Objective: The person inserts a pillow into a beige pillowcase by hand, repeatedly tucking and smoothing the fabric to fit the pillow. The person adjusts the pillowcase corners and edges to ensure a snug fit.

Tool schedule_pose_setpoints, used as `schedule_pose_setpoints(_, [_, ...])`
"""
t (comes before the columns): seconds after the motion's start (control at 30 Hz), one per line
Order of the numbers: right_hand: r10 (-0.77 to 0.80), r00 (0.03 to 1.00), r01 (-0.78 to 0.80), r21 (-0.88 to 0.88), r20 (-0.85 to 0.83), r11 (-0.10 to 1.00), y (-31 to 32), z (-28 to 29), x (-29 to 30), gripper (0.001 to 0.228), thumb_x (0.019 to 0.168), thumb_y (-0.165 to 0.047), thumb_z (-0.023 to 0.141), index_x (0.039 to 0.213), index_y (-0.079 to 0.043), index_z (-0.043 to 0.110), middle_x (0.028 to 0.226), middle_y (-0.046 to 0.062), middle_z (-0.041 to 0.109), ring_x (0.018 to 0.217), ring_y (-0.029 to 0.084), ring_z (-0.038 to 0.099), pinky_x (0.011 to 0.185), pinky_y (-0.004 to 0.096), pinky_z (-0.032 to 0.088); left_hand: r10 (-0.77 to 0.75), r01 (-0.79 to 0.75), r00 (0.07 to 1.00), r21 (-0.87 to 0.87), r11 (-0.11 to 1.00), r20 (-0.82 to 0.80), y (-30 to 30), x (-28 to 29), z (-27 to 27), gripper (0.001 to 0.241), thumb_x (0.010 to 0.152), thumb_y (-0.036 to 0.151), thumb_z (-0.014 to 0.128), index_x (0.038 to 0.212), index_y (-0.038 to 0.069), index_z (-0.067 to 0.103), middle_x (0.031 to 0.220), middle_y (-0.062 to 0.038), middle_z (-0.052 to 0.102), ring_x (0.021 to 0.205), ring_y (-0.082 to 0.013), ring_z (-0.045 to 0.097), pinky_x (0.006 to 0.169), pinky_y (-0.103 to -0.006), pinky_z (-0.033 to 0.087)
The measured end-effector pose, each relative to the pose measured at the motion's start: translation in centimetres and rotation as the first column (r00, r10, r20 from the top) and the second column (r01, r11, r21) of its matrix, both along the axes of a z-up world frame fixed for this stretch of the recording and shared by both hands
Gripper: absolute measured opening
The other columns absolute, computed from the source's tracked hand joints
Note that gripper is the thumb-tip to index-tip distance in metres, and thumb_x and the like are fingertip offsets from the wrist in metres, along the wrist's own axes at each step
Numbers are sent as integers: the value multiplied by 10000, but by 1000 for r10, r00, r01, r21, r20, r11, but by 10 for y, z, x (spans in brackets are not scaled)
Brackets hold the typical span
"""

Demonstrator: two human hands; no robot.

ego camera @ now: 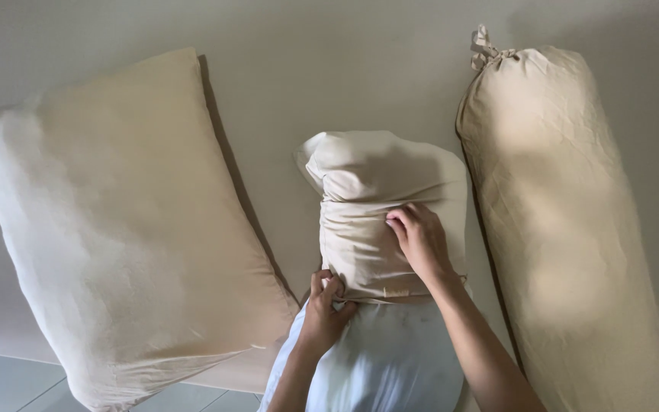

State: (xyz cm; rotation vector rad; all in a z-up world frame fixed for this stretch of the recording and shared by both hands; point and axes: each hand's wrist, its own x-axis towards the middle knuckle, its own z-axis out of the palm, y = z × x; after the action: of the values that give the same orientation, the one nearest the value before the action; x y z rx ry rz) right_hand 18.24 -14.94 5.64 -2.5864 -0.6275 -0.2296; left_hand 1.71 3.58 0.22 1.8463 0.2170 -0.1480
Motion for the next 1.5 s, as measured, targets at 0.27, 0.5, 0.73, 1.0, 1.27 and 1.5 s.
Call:
schedule_pose_setpoints(0.27, [79,989,-97,-148,-126,984,-2,-27,-23,114,935,9,643,1008,-76,624,1080,63,656,1017,240,656,1018,468,460,45,-47,999,87,995,22,8,-3,3,355,756,-11,746,1027,76,533,1209,-86,504,989,-245,573,827,-356,511])
schedule_pose_setpoints(0.5, [328,743,-258,202,-583,945,30,35,-67,99,937,-41,635,877,-104,587,804,13,686,768,200,631,921,361,469,239,-225,970,235,946,-33,13,-31,-31,383,837,54,697,1204,45,586,1121,-87,627,838,-254,636,703,-371,533])
schedule_pose_setpoints(0.73, [-19,990,34,106,-142,994,-20,-20,7,472,822,107,681,1251,-76,604,1231,91,684,1152,257,636,1057,375,511,316,-233,935,396,888,-158,63,-21,-56,150,950,134,568,1098,114,582,1135,-66,661,761,-345,686,667,-498,551])
schedule_pose_setpoints(1.0, [29,991,-61,-250,-133,966,-24,-78,36,49,952,-78,647,976,-43,671,1045,95,683,1003,277,664,925,444,522,325,-127,892,516,847,-314,70,-18,-88,193,933,293,581,1083,180,538,1100,-46,610,791,-399,622,688,-555,488])
schedule_pose_setpoints(1.27, [22,993,-40,-159,-113,987,-35,-30,0,212,901,-2,630,1086,-108,630,1240,48,648,1194,255,622,1101,492,435,328,-194,939,633,749,-101,32,-14,-71,369,845,175,564,1205,104,526,1383,-133,471,1192,-440,416,954,-643,249])
schedule_pose_setpoints(1.5, [160,757,-49,190,-633,981,-12,-7,-56,113,970,3,567,1032,-77,617,902,67,597,788,182,561,808,298,529,-230,71,972,859,508,55,-86,-11,-76,1468,458,1008,802,1543,133,341,1560,-194,277,1505,-648,-50,928,-967,-44])
